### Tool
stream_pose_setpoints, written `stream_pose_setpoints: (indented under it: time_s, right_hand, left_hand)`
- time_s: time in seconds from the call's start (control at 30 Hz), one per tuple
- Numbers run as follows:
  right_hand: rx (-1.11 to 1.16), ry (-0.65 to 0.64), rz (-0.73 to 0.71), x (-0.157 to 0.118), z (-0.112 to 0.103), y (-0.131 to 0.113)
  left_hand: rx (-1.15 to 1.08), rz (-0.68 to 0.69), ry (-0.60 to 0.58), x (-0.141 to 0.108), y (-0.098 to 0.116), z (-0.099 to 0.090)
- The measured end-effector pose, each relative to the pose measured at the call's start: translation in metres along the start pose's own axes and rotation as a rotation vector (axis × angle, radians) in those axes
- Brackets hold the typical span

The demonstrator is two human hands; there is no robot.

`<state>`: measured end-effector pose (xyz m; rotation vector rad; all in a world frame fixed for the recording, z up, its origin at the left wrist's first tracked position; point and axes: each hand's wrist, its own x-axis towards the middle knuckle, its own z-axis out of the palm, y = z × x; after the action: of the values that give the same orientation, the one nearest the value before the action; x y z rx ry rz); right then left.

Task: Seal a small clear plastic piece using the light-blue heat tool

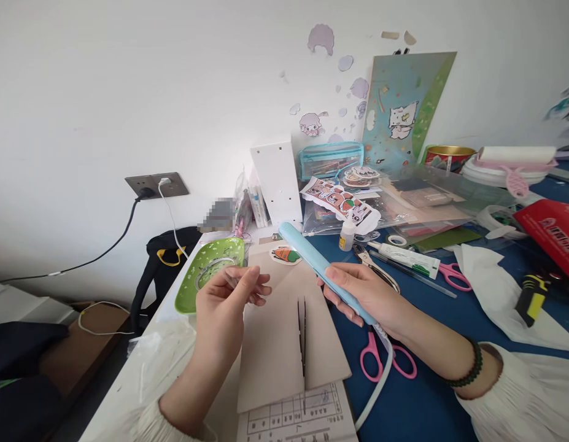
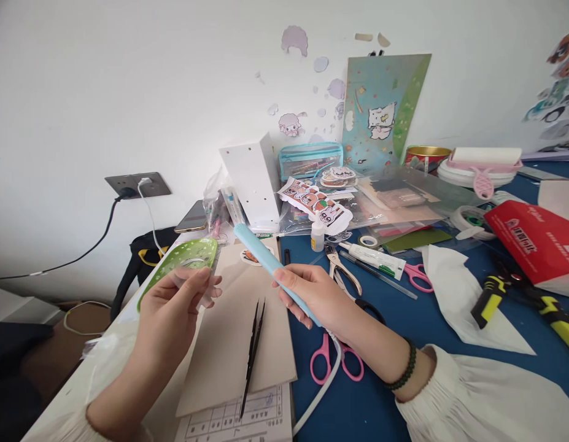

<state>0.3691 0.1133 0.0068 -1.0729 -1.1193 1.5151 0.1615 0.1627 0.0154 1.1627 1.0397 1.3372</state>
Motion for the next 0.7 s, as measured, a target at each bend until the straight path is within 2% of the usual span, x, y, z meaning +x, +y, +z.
stream_pose_setpoints:
  time_s: [0.53, 0.7]
  right_hand:
    - [-0.077, 0.038, -0.027, -0.0018, 0.0027, -0.0028]
    - [-0.027, 0.037, -0.008, -0.0026, 0.0029, -0.0026]
  left_hand:
    - [0.0, -0.008, -0.007, 0.0014, -0.0004, 0.0016]
    - [-0.007, -0.005, -0.003, 0.0006, -0.0001, 0.0006]
